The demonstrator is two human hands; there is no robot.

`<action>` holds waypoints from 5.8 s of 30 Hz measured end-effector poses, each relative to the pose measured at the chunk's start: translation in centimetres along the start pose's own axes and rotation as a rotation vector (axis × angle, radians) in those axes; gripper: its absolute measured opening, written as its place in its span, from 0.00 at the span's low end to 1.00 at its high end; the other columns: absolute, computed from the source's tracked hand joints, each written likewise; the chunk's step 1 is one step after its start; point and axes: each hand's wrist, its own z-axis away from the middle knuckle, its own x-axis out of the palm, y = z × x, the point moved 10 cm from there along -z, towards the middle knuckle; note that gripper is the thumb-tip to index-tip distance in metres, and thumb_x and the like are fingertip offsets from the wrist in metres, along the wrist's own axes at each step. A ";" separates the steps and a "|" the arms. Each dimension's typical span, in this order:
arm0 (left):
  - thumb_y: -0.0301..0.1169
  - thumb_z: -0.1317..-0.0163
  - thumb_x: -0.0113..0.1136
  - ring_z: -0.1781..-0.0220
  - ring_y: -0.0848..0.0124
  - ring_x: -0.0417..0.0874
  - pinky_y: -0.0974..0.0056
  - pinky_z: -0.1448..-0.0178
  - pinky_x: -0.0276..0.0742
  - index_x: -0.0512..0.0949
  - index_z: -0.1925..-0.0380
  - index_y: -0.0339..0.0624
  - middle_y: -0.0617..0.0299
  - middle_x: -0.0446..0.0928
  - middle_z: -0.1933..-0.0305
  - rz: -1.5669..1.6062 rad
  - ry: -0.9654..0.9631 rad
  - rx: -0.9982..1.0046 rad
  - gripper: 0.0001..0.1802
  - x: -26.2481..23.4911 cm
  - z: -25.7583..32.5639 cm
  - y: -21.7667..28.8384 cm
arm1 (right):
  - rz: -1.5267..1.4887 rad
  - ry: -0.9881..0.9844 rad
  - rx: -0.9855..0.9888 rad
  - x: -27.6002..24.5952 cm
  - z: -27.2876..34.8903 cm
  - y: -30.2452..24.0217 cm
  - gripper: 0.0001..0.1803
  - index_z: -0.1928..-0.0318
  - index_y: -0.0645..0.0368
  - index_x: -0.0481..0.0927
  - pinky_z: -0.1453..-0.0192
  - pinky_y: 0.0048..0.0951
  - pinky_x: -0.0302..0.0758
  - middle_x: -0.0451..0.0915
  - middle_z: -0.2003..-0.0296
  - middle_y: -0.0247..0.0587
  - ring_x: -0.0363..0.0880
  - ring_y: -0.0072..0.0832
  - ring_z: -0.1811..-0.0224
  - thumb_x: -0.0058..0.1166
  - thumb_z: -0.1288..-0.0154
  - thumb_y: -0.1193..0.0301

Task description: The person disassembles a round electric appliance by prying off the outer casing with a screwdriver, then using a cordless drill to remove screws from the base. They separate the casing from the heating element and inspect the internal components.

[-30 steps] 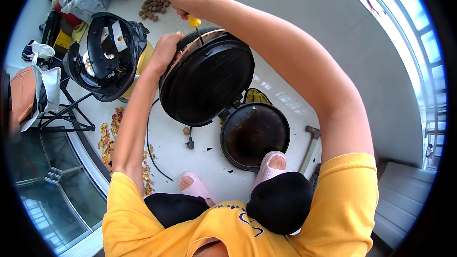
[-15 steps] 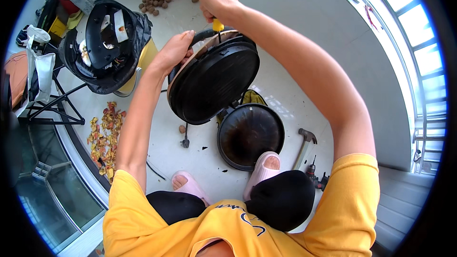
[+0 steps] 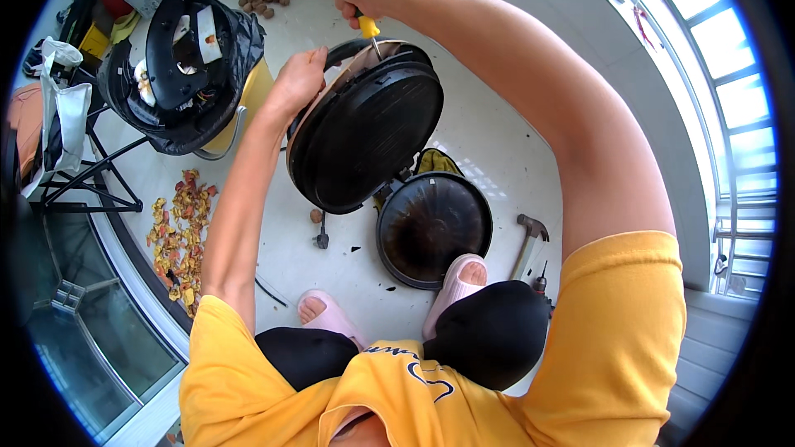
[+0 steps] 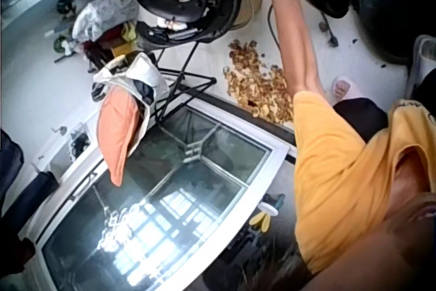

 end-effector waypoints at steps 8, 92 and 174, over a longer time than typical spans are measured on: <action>0.41 0.32 0.39 0.50 0.42 0.74 0.52 0.45 0.68 0.78 0.59 0.35 0.38 0.77 0.56 -0.090 0.062 0.020 0.22 -1.1 0.8 -0.2 | 0.042 0.025 0.107 1.6 -0.5 0.7 0.11 0.85 0.51 0.55 0.83 0.29 0.59 0.55 0.89 0.31 0.53 0.22 0.89 0.37 0.51 0.75; 0.40 0.28 0.37 0.74 0.83 0.61 0.77 0.68 0.62 0.70 0.56 0.40 0.72 0.64 0.73 0.837 -0.106 0.079 0.16 1.8 9.6 -2.8 | -0.205 0.230 -0.694 2.0 18.6 -5.7 0.22 0.86 0.66 0.71 0.83 0.21 0.63 0.68 0.91 0.31 0.65 0.16 0.88 0.49 0.37 0.66; 0.43 0.28 0.38 0.71 0.83 0.67 0.77 0.67 0.68 0.69 0.52 0.42 0.72 0.66 0.72 1.025 -0.371 0.047 0.18 4.0 10.9 -0.4 | -1.065 0.288 -0.548 -6.4 19.6 3.5 0.20 0.83 0.50 0.55 0.74 0.29 0.59 0.53 0.88 0.30 0.51 0.22 0.84 0.41 0.34 0.66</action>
